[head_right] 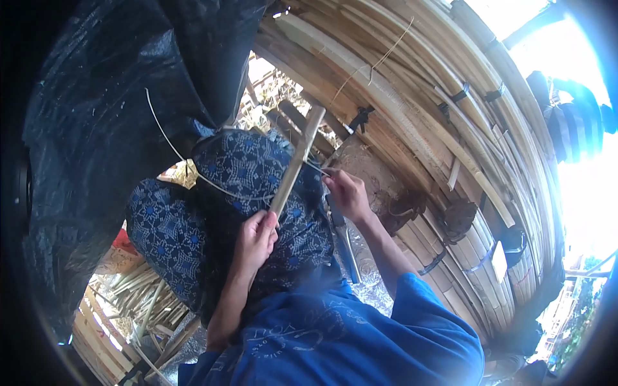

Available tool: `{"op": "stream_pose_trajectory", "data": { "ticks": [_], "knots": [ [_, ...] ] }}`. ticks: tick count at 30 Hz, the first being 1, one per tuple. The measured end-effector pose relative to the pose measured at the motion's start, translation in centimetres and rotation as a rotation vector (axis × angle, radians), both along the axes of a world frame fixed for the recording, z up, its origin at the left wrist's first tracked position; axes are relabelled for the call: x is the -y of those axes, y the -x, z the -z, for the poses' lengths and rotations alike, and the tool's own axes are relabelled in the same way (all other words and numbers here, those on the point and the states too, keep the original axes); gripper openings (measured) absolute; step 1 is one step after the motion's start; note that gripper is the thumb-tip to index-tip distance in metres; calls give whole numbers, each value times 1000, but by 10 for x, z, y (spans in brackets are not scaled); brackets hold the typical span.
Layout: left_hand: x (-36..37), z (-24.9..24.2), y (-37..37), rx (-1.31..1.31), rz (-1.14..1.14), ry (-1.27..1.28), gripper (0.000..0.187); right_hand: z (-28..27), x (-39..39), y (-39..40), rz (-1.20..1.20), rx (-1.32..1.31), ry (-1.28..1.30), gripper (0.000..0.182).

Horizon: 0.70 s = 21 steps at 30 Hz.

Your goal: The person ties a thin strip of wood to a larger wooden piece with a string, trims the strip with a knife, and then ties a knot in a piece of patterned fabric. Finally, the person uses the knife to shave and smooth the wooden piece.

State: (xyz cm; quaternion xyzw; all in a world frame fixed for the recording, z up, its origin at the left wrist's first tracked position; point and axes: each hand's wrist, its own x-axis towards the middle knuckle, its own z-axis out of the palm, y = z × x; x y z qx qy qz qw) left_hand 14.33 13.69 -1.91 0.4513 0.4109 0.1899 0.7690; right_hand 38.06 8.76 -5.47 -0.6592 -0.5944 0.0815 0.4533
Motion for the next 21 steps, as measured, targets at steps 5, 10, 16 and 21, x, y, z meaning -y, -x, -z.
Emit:
{"op": "stream_pose_trajectory", "data": {
  "ticks": [5, 10, 16, 21],
  "knots": [
    [-3, -5, 2, 66, 8, 92, 30, -6, 19, -2, 97, -193, 228, 21],
    [-4, -5, 2, 84, 25, 92, 31, -26, -6, -53, 290, -507, 141, 45],
    [-6, -14, 0, 10, -8, 151, 30, -68, -74, -58, 300, -430, 45, 47],
    [-7, -7, 2, 55, -8, 164, 31, -37, -99, -24, 266, -75, 300, 42]
  ]
}}
